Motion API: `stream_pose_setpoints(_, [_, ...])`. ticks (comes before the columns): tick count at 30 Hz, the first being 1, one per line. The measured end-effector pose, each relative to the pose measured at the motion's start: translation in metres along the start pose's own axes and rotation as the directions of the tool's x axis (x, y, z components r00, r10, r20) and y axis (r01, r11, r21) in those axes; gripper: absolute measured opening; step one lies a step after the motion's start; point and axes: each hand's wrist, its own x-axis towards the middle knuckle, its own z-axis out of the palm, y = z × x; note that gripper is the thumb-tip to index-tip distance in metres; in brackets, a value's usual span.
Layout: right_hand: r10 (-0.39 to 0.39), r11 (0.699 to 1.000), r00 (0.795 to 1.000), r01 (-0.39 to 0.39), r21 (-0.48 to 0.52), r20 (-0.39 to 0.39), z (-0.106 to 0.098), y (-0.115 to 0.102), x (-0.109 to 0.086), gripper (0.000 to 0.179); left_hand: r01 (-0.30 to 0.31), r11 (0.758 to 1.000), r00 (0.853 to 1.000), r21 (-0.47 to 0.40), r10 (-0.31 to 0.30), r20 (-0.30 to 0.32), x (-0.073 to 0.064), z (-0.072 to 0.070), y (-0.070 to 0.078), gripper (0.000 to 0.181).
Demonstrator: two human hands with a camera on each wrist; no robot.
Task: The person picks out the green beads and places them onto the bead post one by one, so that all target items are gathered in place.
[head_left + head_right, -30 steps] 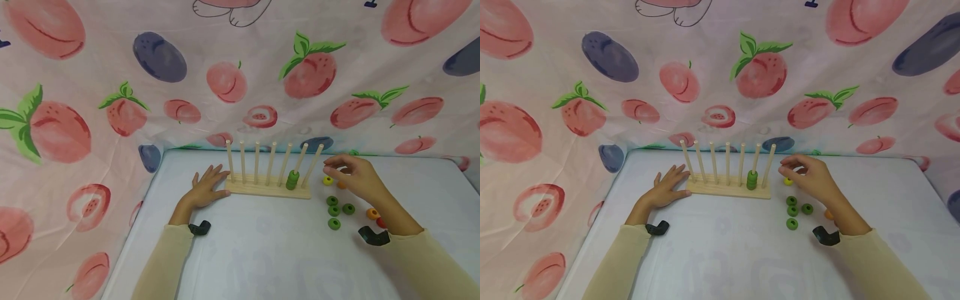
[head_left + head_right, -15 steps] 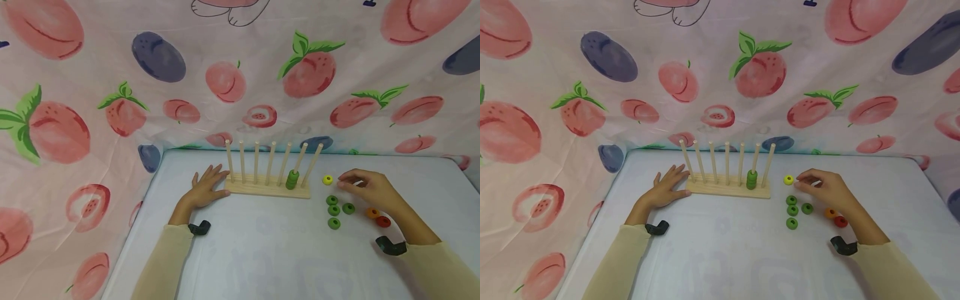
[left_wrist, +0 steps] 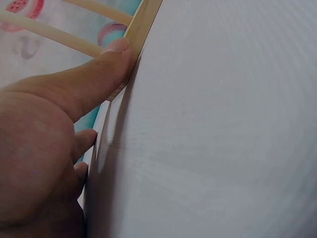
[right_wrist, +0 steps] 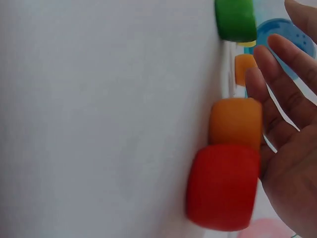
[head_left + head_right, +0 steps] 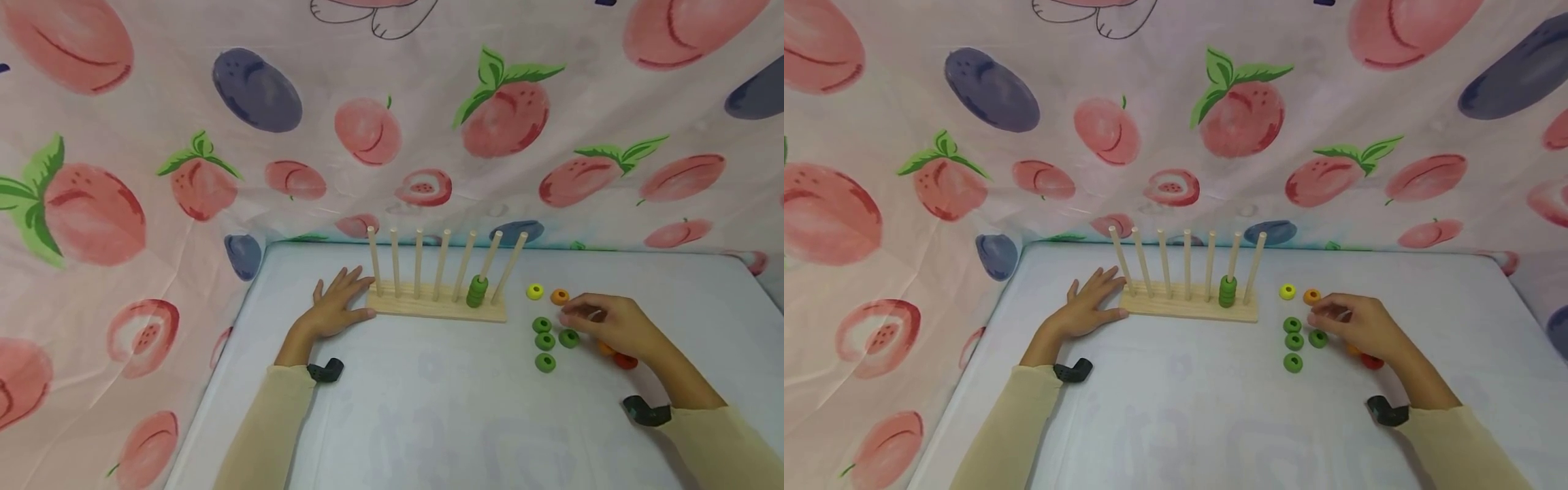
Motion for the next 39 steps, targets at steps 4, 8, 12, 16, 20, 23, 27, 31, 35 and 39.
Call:
stream_pose_setpoints(4, [-0.042,0.999,0.999,0.042,-0.031,-0.015,0.003,0.004,-0.001,0.023,0.001,1.0,1.0,-0.008,-0.001,-0.006,0.0,-0.001,0.001,0.075])
stream_pose_setpoints(8, [-0.088,0.994,0.996,0.088,-0.067,-0.003,0.006,0.007,-0.003,0.017,0.008,1.0,1.0,0.001,-0.008,0.0,0.0,0.0,0.0,0.075])
stream_pose_setpoints(12, [-0.103,0.991,0.994,0.105,-0.079,0.026,0.005,0.009,-0.005,0.022,0.012,1.0,1.0,0.009,-0.012,0.005,0.0,0.001,-0.001,0.075])
stream_pose_setpoints(16, [-0.119,0.99,0.991,0.123,-0.073,0.054,0.005,0.011,-0.006,0.029,0.009,1.0,1.0,0.006,-0.009,0.002,0.0,0.001,-0.001,0.075])
stream_pose_setpoints(20, [-0.142,0.988,0.987,0.145,-0.05,0.075,0.005,0.013,-0.007,0.036,0.01,1.0,1.0,0.012,-0.01,0.001,-0.001,0.001,-0.001,0.075])
stream_pose_setpoints(23, [-0.157,0.986,0.984,0.161,-0.04,0.079,0.006,0.014,-0.007,0.038,0.008,1.0,1.0,0.009,-0.008,0.0,-0.001,0.001,0.0,0.075])
stream_pose_setpoints(27, [-0.165,0.984,0.982,0.17,-0.047,0.087,0.005,0.015,-0.006,0.039,0.004,1.0,1.0,0.001,-0.004,-0.004,-0.001,0.0,0.001,0.075])
stream_pose_setpoints(31, [-0.155,0.985,0.983,0.161,-0.055,0.098,0.003,0.015,-0.006,0.039,-0.002,1.0,1.0,0.001,0.002,-0.011,-0.001,0.0,0.001,0.075])
stream_pose_setpoints(35, [-0.139,0.989,0.985,0.144,-0.045,0.099,0.002,0.013,-0.006,0.04,-0.006,1.0,1.0,0.001,0.006,-0.014,-0.001,0.001,0.0,0.074])
stream_pose_setpoints(39, [-0.11,0.992,0.989,0.115,-0.042,0.103,0.001,0.012,-0.007,0.041,-0.001,1.0,1.0,-0.004,0.0,-0.011,-0.001,0.001,0.0,0.075])
